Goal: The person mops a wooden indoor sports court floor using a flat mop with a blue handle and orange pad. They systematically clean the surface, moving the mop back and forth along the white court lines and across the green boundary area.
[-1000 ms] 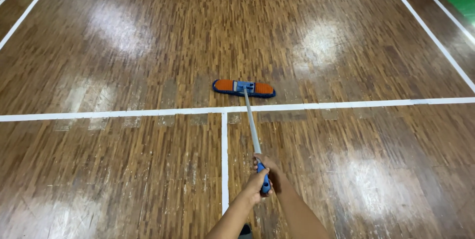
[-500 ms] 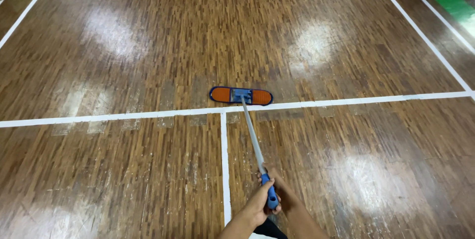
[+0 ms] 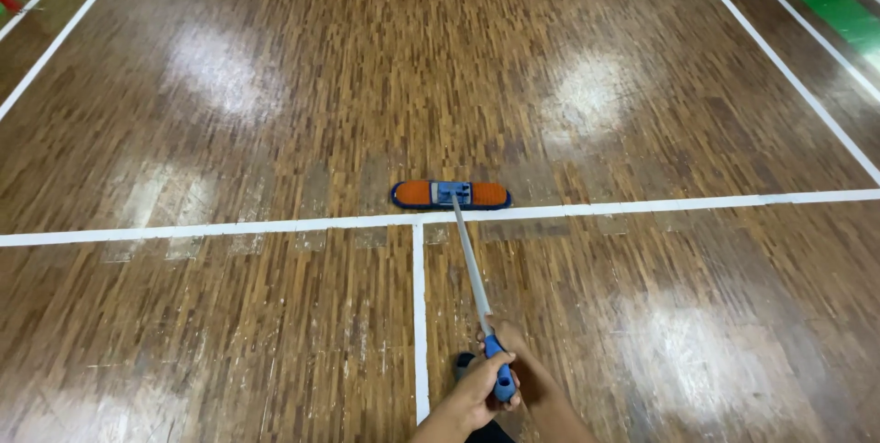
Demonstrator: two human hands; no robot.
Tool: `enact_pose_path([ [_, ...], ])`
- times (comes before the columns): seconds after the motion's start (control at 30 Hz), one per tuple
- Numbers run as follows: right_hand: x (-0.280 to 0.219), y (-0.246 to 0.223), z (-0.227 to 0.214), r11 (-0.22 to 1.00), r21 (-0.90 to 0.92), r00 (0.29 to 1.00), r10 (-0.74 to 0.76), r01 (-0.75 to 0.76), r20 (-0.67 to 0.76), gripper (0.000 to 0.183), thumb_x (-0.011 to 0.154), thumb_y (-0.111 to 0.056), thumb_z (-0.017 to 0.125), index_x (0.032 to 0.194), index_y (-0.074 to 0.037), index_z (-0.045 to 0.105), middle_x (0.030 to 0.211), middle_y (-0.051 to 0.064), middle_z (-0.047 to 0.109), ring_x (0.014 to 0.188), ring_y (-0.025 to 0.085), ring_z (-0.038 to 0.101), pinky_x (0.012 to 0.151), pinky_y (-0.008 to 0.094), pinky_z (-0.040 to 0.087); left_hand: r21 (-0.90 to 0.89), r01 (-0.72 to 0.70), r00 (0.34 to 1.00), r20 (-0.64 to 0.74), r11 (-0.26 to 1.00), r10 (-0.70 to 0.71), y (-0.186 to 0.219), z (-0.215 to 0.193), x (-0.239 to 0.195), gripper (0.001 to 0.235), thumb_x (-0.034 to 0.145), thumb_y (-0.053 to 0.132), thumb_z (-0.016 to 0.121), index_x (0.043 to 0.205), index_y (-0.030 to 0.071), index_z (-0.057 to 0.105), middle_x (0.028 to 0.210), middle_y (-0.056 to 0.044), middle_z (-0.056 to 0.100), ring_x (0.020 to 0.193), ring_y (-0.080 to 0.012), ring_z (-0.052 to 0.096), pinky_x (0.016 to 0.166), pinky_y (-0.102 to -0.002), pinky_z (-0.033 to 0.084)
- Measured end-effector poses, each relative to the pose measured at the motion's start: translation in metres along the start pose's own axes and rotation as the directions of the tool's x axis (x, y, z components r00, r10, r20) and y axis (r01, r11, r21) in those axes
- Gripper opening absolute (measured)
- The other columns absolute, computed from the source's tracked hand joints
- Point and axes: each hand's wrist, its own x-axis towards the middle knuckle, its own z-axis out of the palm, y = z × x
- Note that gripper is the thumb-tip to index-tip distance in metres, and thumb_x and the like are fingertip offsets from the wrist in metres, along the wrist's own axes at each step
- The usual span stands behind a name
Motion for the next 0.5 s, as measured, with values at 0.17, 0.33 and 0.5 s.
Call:
enact_pose_path([
  [0.17,-0.008,-0.021,0.005,0.997,-0.043,0.998,-0.069,0.069,0.006,0.031,0.104,-0.038,0.056,0.084,-0.014,0.050,0.068,0.002,0.054,0.055,0.016,0.052,0.055,0.030,0.048,0.027,0.022,1.000,-0.013,0.999,-0.022,0.026,0.008,-0.004,0.018,0.100,0.015,0.066,0.092,0.002,0.056,0.066,-0.017,0.063,0.039,-0.0288,0.056,0.033,-0.033,0.034],
  [0.33,0.048,-0.036,-0.008,0.989,0.100,0.986,-0.118,0.106,0.121,0.028,0.106,-0.032,0.053,0.090,-0.009,0.053,0.068,0.006,0.056,0.053,0.017,0.053,0.049,0.029,0.048,0.002,0.002,0.999,0.053,1.000,-0.002,0.044,0.017,0.020,0.015,0.101,0.015,0.064,0.094,0.005,0.055,0.069,-0.015,0.063,0.041,-0.0277,0.057,0.033,-0.031,0.034],
  [0.5,0.147,-0.027,-0.031,0.970,0.210,0.964,-0.170,0.126,0.203,0.026,0.108,-0.027,0.050,0.094,-0.005,0.055,0.068,0.008,0.057,0.051,0.018,0.054,0.045,0.029,0.048,0.034,0.015,0.999,0.048,0.999,-0.016,0.055,0.022,0.048,0.024,0.098,0.018,0.064,0.081,0.002,0.058,0.067,-0.014,0.063,0.040,-0.0278,0.058,0.034,-0.033,0.037],
])
